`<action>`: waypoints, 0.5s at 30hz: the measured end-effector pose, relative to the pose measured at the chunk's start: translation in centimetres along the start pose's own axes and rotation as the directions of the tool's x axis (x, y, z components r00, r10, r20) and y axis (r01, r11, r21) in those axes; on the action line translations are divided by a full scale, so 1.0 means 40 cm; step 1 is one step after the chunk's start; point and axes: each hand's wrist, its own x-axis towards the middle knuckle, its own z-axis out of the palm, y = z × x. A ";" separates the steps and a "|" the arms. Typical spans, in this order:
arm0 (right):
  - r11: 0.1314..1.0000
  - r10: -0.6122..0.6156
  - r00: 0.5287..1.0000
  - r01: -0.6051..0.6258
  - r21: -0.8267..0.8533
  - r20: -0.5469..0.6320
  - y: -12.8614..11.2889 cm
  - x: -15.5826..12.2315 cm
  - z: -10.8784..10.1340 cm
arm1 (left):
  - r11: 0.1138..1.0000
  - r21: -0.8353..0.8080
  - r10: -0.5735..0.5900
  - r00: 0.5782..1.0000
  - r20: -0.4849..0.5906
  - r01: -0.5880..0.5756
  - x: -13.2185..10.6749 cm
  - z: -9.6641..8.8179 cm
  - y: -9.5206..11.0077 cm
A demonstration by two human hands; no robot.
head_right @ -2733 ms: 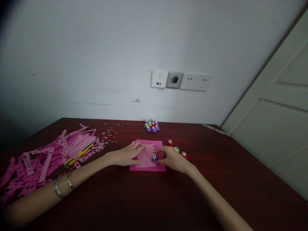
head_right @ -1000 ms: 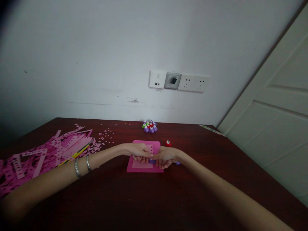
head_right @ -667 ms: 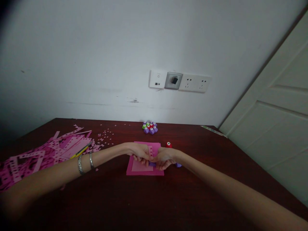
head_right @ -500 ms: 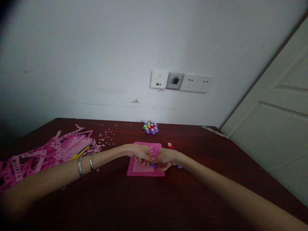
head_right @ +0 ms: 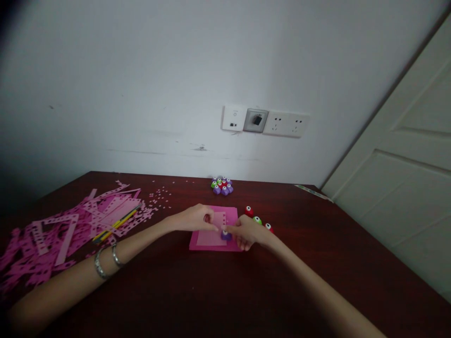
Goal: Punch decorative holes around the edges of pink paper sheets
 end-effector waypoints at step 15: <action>0.806 -0.491 0.865 0.408 -0.430 -0.100 0.018 -0.019 0.011 | 0.993 0.026 0.112 0.988 0.108 -0.116 0.001 0.032 -0.078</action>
